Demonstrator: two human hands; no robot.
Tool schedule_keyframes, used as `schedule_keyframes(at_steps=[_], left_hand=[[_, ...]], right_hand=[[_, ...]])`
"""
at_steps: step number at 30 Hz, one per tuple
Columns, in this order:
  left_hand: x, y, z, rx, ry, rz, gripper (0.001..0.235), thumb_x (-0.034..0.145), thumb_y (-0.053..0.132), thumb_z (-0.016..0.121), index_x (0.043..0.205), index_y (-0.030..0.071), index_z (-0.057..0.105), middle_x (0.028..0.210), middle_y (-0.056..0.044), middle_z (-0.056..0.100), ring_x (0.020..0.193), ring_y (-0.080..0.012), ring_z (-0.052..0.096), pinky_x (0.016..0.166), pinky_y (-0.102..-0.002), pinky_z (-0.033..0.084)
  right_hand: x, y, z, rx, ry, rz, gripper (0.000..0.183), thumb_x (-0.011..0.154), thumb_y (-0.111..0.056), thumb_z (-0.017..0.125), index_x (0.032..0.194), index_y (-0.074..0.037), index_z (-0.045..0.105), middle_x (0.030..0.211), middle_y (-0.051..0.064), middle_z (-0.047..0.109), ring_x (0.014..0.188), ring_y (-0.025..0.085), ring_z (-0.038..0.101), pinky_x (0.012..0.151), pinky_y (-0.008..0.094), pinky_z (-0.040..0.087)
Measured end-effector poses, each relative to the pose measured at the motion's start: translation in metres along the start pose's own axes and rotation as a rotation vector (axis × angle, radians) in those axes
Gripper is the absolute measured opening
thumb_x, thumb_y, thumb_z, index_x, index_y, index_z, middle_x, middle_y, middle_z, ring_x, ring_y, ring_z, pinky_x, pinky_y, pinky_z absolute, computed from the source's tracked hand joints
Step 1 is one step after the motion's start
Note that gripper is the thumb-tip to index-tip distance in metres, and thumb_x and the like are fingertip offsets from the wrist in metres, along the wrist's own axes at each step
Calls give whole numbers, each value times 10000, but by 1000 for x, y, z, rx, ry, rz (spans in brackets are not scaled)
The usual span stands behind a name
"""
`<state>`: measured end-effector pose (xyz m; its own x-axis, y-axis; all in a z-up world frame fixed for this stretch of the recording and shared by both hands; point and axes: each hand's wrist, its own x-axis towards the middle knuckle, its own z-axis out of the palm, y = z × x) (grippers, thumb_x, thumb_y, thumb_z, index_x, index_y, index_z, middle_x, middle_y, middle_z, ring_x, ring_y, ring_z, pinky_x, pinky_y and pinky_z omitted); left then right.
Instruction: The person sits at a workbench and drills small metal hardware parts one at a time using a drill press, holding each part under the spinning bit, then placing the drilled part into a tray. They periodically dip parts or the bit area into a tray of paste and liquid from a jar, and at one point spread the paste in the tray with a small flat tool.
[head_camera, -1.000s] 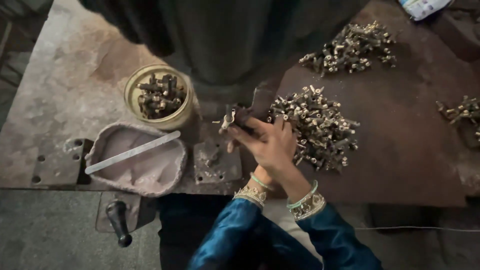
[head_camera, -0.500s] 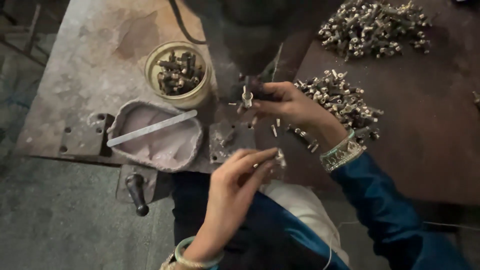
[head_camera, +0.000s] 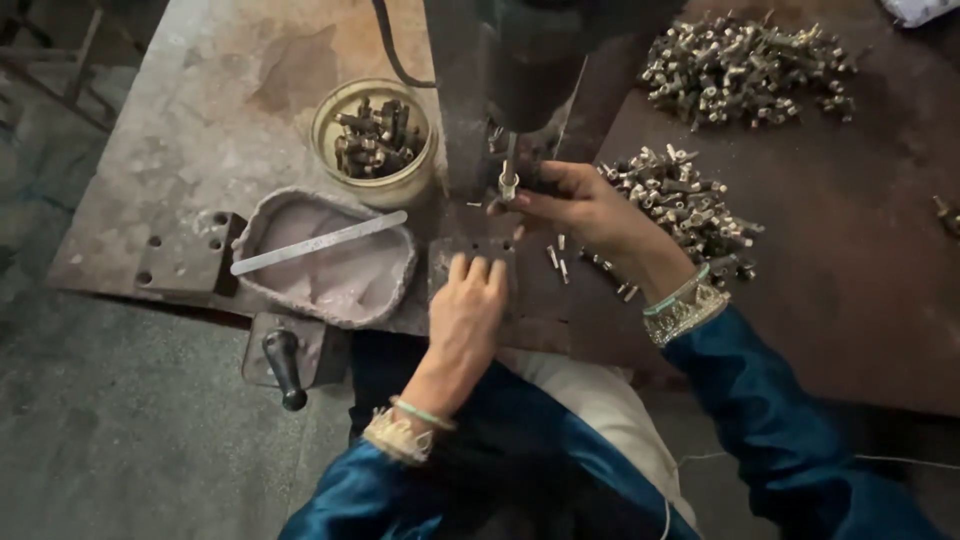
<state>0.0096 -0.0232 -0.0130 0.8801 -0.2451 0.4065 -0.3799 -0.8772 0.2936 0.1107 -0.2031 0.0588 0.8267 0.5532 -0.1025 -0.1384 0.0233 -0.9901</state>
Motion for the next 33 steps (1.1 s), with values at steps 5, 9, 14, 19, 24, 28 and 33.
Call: schedule_keyframes(at_steps=[5, 9, 14, 19, 24, 28, 33], left_hand=[[17, 42, 69, 36, 57, 151, 141, 718, 168, 689, 838, 96, 674, 901, -59, 656, 1002, -269, 602, 691, -392, 533], [18, 50, 99, 118, -13, 118, 128, 813, 168, 733, 886, 83, 671, 909, -64, 647, 996, -250, 595, 712, -376, 529], [-18, 35, -1, -315, -49, -85, 278, 677, 204, 760, 896, 41, 709, 937, -132, 657, 860, -327, 648, 638, -389, 536], [-34, -39, -84, -670, 166, -265, 190, 770, 66, 753, 956, 69, 712, 949, -100, 662, 812, -277, 703, 714, -364, 583], [-33, -111, -81, -298, 117, -281, 77, 854, 66, 729, 922, 35, 709, 905, -142, 653, 832, -378, 662, 715, -474, 529], [-34, -123, -41, -201, 57, -219, 147, 784, 3, 644, 904, 59, 707, 891, -158, 645, 834, -387, 663, 711, -492, 536], [-28, -116, -25, -127, -7, -318, 34, 807, 31, 681, 815, 52, 707, 864, -168, 672, 805, -410, 675, 693, -507, 535]], right_hand=[[-1, 8, 0, 79, 34, 20, 285, 997, -116, 645, 1266, -26, 672, 1142, 98, 758, 1025, 169, 736, 860, 346, 625], [-5, 6, 20, 75, 73, 3, 307, 998, -118, 644, 1294, -39, 672, 1146, 106, 764, 1014, 174, 739, 828, 333, 616], [-14, 34, 52, 242, 370, -127, 240, 1019, -110, 633, 1240, -30, 677, 1148, 76, 752, 929, 152, 714, 761, 324, 605], [-12, 45, 57, 171, 448, -98, 205, 1119, -87, 650, 1304, 0, 673, 1009, 88, 640, 654, 118, 399, 531, 284, 302], [-11, 35, 59, 213, 424, -278, 167, 1085, -54, 601, 1225, 20, 654, 1149, 93, 725, 1012, 168, 722, 835, 312, 588], [-10, 39, 58, 213, 431, -279, 203, 1097, -44, 597, 1285, 6, 652, 1166, 106, 736, 834, 157, 620, 735, 300, 521], [-11, 41, 57, 266, 418, -317, 194, 1067, -30, 585, 1256, -24, 625, 1190, 63, 690, 1063, 171, 682, 783, 344, 565]])
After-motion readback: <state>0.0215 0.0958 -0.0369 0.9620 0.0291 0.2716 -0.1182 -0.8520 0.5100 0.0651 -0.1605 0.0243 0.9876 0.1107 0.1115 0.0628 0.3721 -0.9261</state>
